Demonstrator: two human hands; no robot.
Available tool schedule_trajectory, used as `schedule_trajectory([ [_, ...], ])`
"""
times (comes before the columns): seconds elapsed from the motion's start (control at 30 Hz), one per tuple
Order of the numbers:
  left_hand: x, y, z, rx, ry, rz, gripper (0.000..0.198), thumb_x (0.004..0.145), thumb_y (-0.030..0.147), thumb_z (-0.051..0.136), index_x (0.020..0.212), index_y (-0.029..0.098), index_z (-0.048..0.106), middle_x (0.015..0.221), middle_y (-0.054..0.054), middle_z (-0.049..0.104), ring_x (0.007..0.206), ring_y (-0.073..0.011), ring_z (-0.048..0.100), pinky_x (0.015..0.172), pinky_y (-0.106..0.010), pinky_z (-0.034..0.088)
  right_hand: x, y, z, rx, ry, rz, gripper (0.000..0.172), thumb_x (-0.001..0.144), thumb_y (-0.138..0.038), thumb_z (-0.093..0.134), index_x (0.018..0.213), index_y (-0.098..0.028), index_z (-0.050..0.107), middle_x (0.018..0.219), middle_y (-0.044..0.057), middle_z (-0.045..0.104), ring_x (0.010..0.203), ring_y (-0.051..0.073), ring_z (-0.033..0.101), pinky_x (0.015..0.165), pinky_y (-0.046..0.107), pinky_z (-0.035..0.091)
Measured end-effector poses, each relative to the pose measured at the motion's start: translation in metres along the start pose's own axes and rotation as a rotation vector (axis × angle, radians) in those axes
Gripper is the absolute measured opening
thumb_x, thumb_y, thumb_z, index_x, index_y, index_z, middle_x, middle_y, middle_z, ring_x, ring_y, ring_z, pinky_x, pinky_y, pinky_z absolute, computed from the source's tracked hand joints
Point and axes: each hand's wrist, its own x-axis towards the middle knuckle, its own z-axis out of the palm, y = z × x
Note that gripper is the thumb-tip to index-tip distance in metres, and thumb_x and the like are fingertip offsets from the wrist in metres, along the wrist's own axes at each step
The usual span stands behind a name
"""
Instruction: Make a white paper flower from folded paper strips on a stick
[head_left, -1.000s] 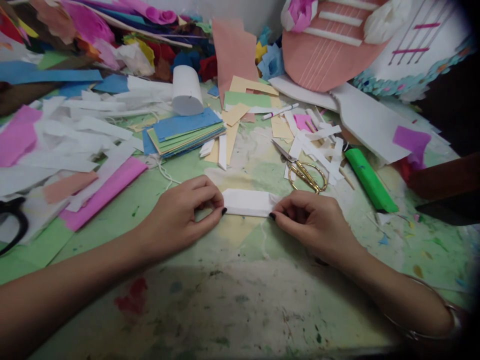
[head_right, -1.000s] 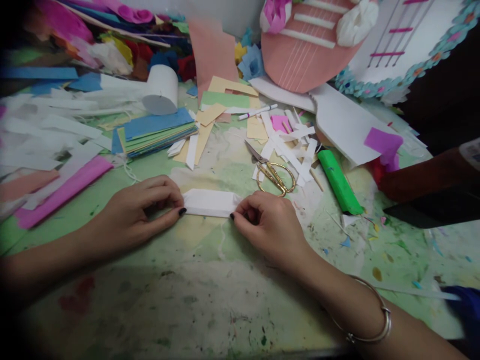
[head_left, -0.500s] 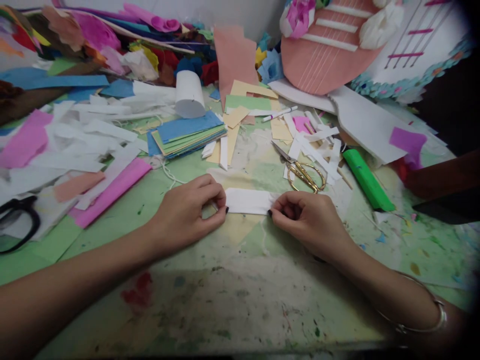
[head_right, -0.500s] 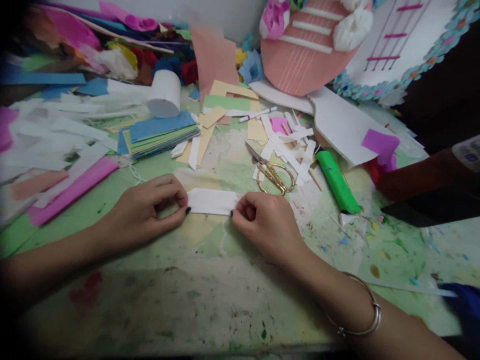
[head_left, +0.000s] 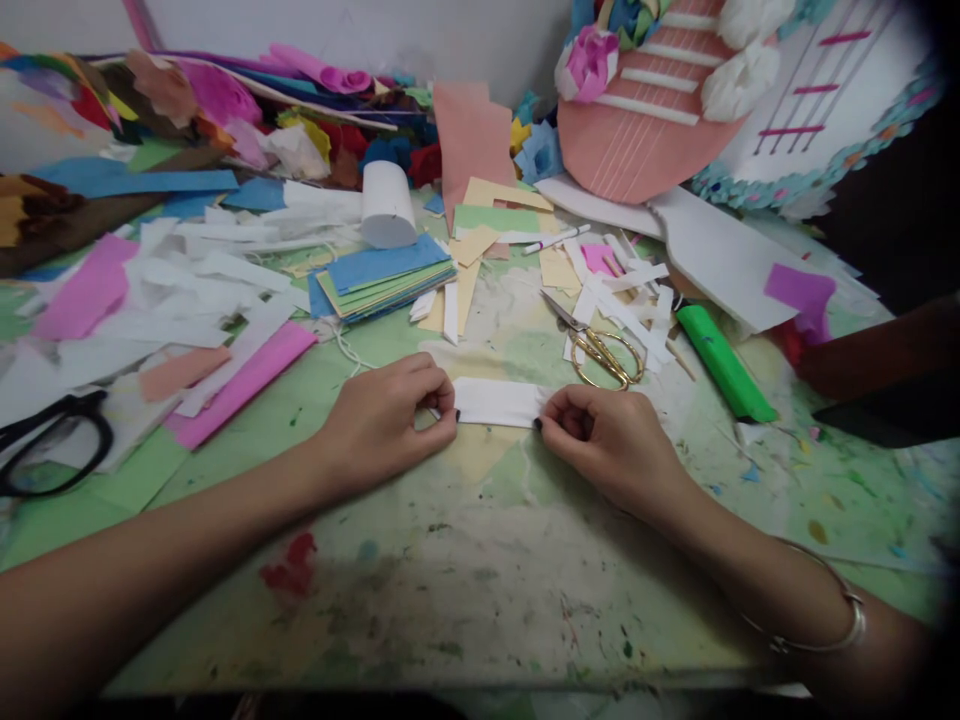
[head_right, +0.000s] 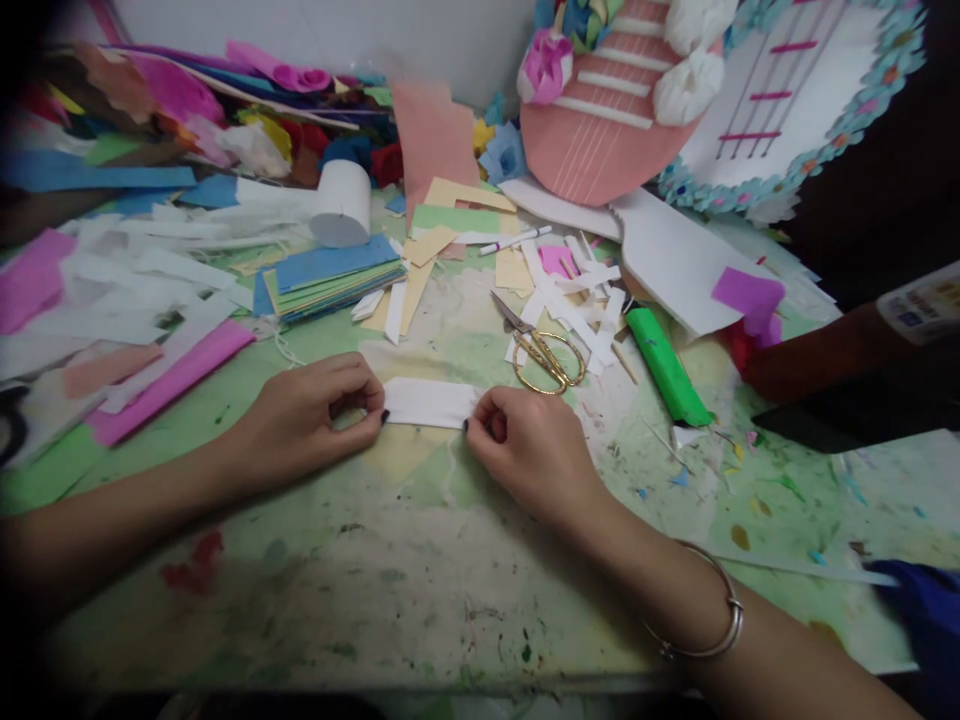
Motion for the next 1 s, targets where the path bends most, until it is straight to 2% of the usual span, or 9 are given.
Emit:
schedule_trajectory([
  [0.3, -0.002, 0.001, -0.001, 0.11, 0.002, 0.065, 0.005, 0.08, 0.02, 0.048, 0.085, 0.018, 0.05, 0.08, -0.001, 0.056, 0.066, -0.012, 0.049, 0.057, -0.024, 0.034, -0.001, 0.002, 0.002, -0.007, 0.051, -0.063, 0.003, 0.073, -0.017, 0.058, 0.075, -0.019, 0.059, 0.058, -0.003, 0.058, 0.05, 0.009, 0.047, 0.049, 0.023, 0.027],
  [0.43, -0.007, -0.002, 0.003, 0.083, 0.047, 0.235, 0.017, 0.088, 0.015, 0.043, 0.094, 0.018, 0.058, 0.092, -0.004, 0.054, 0.074, -0.0127, 0.051, 0.063, -0.025, 0.04, -0.004, 0.008, 0.006, 0.025, 0.08, -0.182, 0.017, 0.078, -0.014, 0.054, 0.088, -0.02, 0.066, 0.062, -0.003, 0.06, 0.053, 0.009, 0.049, 0.053, 0.023, 0.032],
  [0.53, -0.008, -0.004, 0.008, 0.063, 0.122, 0.398, 0.02, 0.092, 0.017, 0.045, 0.095, 0.02, 0.065, 0.087, -0.004, 0.053, 0.079, -0.0143, 0.05, 0.068, -0.026, 0.042, -0.007, 0.012, 0.009, -0.009, 0.101, -0.298, 0.026, 0.083, -0.014, 0.051, 0.092, -0.023, 0.074, 0.068, -0.001, 0.064, 0.056, 0.009, 0.052, 0.056, 0.023, 0.035],
  [0.7, -0.009, -0.004, 0.008, 0.149, 0.187, 0.536, 0.018, 0.092, 0.016, 0.05, 0.092, 0.018, 0.068, 0.088, -0.007, 0.06, 0.082, -0.0169, 0.048, 0.073, -0.03, 0.044, -0.014, 0.009, 0.011, -0.152, 0.142, -0.35, 0.028, 0.084, -0.014, 0.052, 0.095, -0.023, 0.076, 0.065, 0.001, 0.062, 0.054, 0.01, 0.05, 0.053, 0.024, 0.033],
  [0.8, -0.012, 0.002, 0.006, 0.281, 0.195, 0.603, 0.019, 0.093, 0.015, 0.049, 0.095, 0.015, 0.067, 0.089, -0.008, 0.065, 0.086, -0.0196, 0.051, 0.077, -0.033, 0.046, -0.019, 0.003, 0.011, -0.328, 0.221, -0.413, 0.026, 0.084, -0.015, 0.052, 0.091, -0.021, 0.076, 0.065, 0.003, 0.059, 0.055, 0.013, 0.047, 0.05, 0.027, 0.029],
  [0.9, -0.018, 0.012, 0.007, 0.48, 0.202, 0.644, 0.022, 0.093, 0.012, 0.046, 0.095, 0.01, 0.067, 0.083, -0.009, 0.067, 0.09, -0.0234, 0.055, 0.077, -0.037, 0.046, -0.021, -0.005, 0.012, -0.543, 0.273, -0.542, 0.023, 0.086, -0.013, 0.052, 0.087, -0.014, 0.074, 0.078, 0.01, 0.062, 0.068, 0.019, 0.048, 0.053, 0.03, 0.031],
  [1.0, -0.024, 0.022, 0.01, 0.629, 0.203, 0.657, 0.025, 0.092, 0.008, 0.042, 0.101, 0.006, 0.066, 0.082, -0.01, 0.067, 0.089, -0.0239, 0.058, 0.076, -0.037, 0.046, -0.022, -0.009, 0.013, -0.66, 0.253, -0.704, 0.021, 0.086, -0.007, 0.051, 0.08, -0.01, 0.071, 0.085, 0.013, 0.063, 0.073, 0.021, 0.046, 0.058, 0.033, 0.033],
])
